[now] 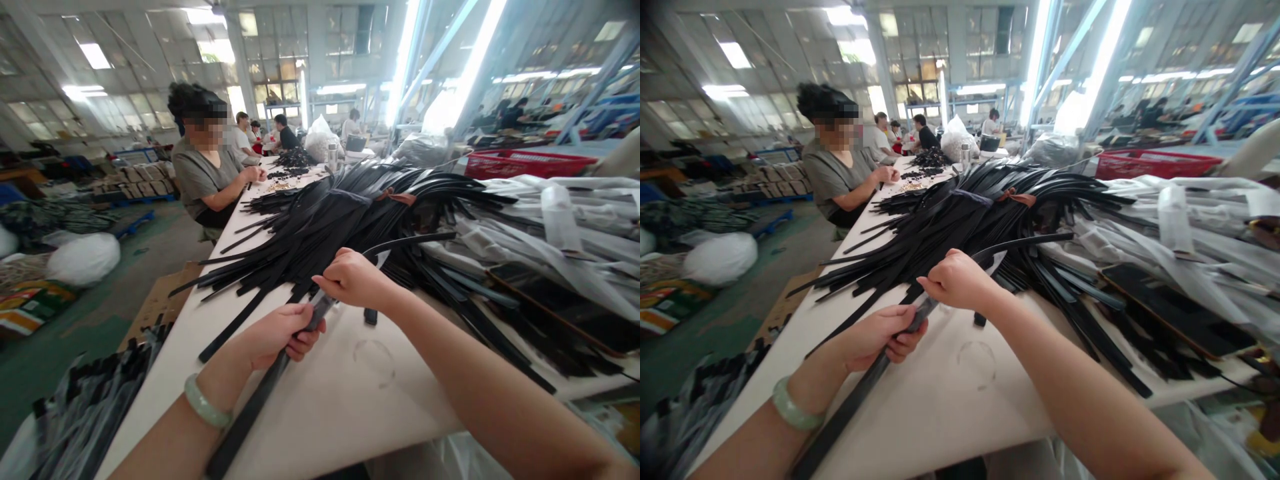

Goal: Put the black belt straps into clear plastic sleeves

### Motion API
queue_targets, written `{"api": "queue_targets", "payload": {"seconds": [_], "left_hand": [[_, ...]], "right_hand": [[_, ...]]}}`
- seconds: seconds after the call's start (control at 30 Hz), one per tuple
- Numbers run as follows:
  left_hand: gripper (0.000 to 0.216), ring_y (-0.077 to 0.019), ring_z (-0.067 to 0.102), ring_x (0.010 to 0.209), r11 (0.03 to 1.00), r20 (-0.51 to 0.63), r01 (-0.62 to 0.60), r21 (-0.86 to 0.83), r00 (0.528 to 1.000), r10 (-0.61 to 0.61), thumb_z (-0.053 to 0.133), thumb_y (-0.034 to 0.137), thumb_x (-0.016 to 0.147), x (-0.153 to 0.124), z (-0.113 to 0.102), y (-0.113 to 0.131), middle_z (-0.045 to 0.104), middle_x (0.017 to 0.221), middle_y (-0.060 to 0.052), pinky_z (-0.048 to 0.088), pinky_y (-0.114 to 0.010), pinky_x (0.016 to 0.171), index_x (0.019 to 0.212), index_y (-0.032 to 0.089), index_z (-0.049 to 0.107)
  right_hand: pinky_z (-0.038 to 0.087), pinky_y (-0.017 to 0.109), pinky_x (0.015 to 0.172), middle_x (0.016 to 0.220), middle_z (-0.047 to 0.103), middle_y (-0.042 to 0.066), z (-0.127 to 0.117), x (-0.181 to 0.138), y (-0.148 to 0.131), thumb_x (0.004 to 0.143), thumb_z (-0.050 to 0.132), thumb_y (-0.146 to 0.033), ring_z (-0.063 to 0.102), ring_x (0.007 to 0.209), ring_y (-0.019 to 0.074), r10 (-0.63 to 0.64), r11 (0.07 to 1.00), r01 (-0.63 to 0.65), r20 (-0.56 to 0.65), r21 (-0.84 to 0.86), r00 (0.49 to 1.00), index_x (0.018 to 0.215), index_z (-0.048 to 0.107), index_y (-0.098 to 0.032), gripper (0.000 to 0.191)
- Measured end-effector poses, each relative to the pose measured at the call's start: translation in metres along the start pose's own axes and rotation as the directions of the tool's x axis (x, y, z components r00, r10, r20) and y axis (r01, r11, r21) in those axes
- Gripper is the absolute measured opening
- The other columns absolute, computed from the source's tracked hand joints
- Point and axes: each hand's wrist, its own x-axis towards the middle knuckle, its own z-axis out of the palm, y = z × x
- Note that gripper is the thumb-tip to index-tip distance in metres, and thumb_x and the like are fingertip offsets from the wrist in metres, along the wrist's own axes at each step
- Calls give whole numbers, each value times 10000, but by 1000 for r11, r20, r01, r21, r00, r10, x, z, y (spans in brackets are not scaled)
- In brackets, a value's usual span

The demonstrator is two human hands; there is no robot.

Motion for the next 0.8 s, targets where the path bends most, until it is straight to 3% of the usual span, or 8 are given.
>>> {"api": "queue_targets", "payload": {"seconds": [0.13, 0.3, 0.4, 0.47, 0.53, 0.63, 0.73, 0.8], "left_hand": [[352, -36, 154, 456, 999, 71, 17, -28, 997, -15, 501, 494, 872, 0, 1, 0, 244, 584, 76, 112, -170, 428, 825, 145, 510], [321, -32, 148, 452, 997, 4, -17, -72, 1000, 17, 488, 470, 885, 2, -1, -1, 260, 587, 74, 117, -152, 428, 835, 154, 505], [306, -33, 156, 452, 998, 10, 11, -66, 1000, -10, 507, 457, 878, 3, 0, -3, 271, 583, 73, 121, -155, 429, 842, 153, 509], [316, -33, 166, 452, 999, 27, 33, -40, 999, -32, 515, 459, 872, 2, 2, -3, 276, 579, 71, 120, -160, 429, 819, 147, 510], [335, -35, 178, 455, 999, 39, 35, -14, 999, -34, 515, 468, 870, -1, 3, -2, 278, 579, 68, 123, -165, 430, 805, 140, 519], [335, -36, 176, 461, 1000, 5, 4, 0, 1000, -4, 526, 470, 863, -4, 1, 2, 282, 581, 68, 126, -168, 432, 826, 137, 539], [336, -36, 160, 461, 1000, -53, -4, 4, 999, 5, 552, 472, 846, -2, -1, 3, 289, 582, 70, 114, -170, 427, 830, 137, 541], [339, -35, 155, 458, 1000, -62, 8, 0, 998, -8, 580, 478, 825, 2, -1, 1, 287, 579, 74, 107, -173, 426, 830, 142, 538]], "right_hand": [[300, 258, 617, 464, 475, -13, 4, -2, 11, 1009, 244, -390, 404, 461, 89, 56, 994, -57, 15, 97, 998, 517, 483, -166, 591], [270, 297, 588, 455, 509, 25, -2, -9, 50, 999, 280, -404, 475, 468, 118, 362, 907, -372, -89, -198, 928, 473, 519, -164, 626], [289, 300, 620, 480, 563, 32, 0, -5, 28, 979, 351, -391, 486, 472, 118, 225, 950, -220, -3, -220, 974, 501, 577, -161, 577], [301, 294, 640, 499, 587, 24, 4, 0, 4, 969, 386, -388, 486, 481, 109, 70, 988, -59, 72, -142, 995, 531, 605, -163, 539], [307, 280, 637, 519, 598, 17, 6, 2, -7, 979, 368, -397, 493, 499, 103, -2, 998, 8, 88, -66, 996, 564, 619, -165, 538], [314, 283, 657, 506, 587, 26, 1, -2, 19, 994, 319, -418, 510, 508, 109, 158, 976, -151, 33, -155, 987, 547, 615, -154, 597], [315, 302, 689, 501, 590, 44, -8, -10, 54, 985, 348, -398, 532, 515, 129, 390, 864, -401, -98, -305, 915, 522, 613, -149, 588], [315, 306, 694, 506, 599, 43, -8, -9, 52, 976, 373, -375, 531, 511, 130, 375, 867, -389, -107, -311, 921, 528, 620, -155, 557]]}}
